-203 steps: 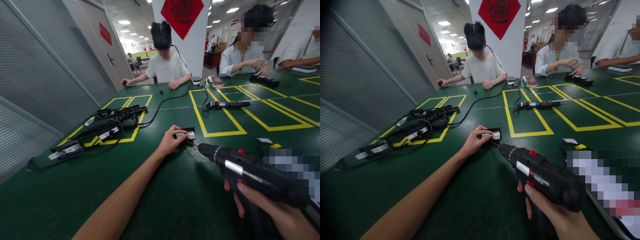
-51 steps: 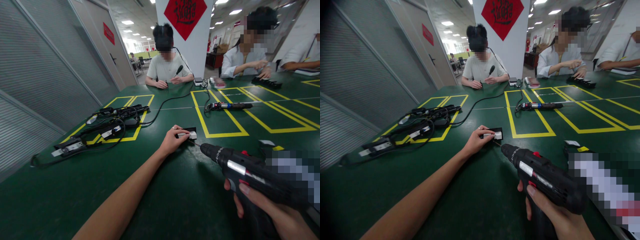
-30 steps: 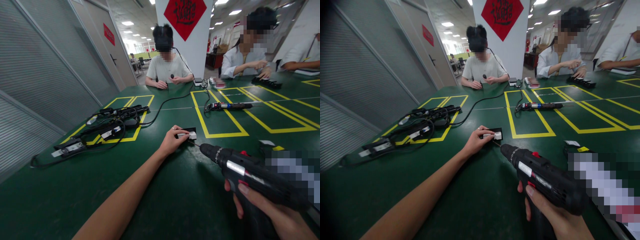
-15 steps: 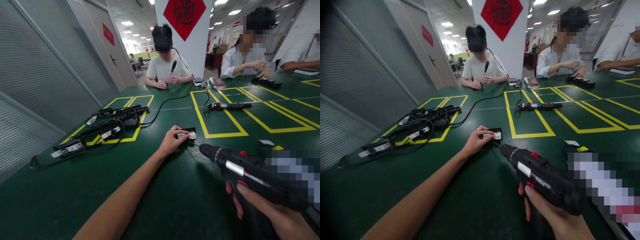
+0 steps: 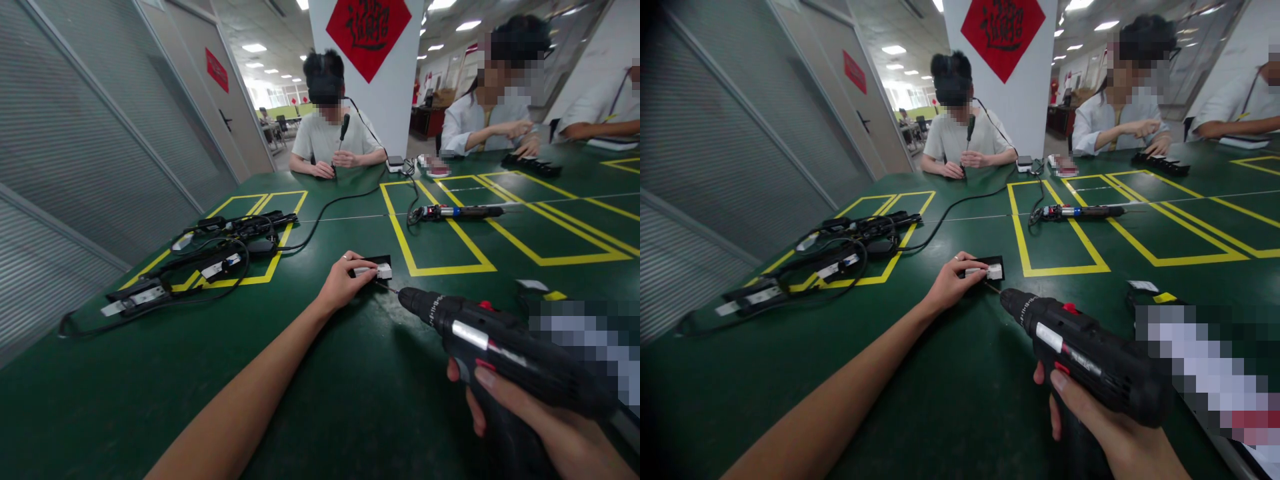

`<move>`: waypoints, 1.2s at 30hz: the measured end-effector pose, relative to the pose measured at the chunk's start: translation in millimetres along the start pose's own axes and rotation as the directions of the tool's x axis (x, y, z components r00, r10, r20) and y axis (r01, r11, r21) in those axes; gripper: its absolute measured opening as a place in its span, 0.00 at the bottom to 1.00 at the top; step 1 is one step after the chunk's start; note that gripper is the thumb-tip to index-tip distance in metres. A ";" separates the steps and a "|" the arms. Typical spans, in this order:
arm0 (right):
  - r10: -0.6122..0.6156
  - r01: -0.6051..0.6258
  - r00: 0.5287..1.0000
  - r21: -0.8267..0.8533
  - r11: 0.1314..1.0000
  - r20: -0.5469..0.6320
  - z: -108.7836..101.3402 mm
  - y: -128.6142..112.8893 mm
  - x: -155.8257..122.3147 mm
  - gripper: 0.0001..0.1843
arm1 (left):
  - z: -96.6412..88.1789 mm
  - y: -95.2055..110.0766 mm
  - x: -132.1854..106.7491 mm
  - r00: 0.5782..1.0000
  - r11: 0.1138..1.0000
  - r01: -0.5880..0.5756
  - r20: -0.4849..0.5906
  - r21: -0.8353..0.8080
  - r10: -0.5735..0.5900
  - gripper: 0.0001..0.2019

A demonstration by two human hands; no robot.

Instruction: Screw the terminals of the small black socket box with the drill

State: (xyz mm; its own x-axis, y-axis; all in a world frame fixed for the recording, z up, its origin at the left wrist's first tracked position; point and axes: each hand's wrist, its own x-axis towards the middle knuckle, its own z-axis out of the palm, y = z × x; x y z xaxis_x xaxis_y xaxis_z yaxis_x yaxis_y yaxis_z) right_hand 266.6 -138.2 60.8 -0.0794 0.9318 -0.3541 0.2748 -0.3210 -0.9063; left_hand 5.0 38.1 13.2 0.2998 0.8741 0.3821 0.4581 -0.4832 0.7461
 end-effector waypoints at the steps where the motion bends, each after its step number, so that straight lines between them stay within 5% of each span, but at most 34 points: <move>1: -0.009 0.009 1.000 -0.007 1.000 0.006 -0.8 -0.3 -0.8 0.20 | -0.1 0.2 -0.1 1.000 1.000 0.002 0.001 0.001 -0.002 0.12; 36: -0.030 0.030 1.000 -0.007 1.000 0.000 2.1 -7.1 -1.4 0.21 | -2.3 5.0 -1.9 0.999 0.999 0.033 0.021 0.019 -0.034 0.12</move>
State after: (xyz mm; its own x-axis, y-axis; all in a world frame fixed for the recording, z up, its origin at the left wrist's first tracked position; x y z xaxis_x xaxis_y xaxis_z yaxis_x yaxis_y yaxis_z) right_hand 262.8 -137.5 67.2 -0.0875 0.9411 -0.3267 0.2793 -0.2916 -0.9148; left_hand 4.8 34.2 17.5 0.3021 0.8887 0.3449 0.4836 -0.4546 0.7480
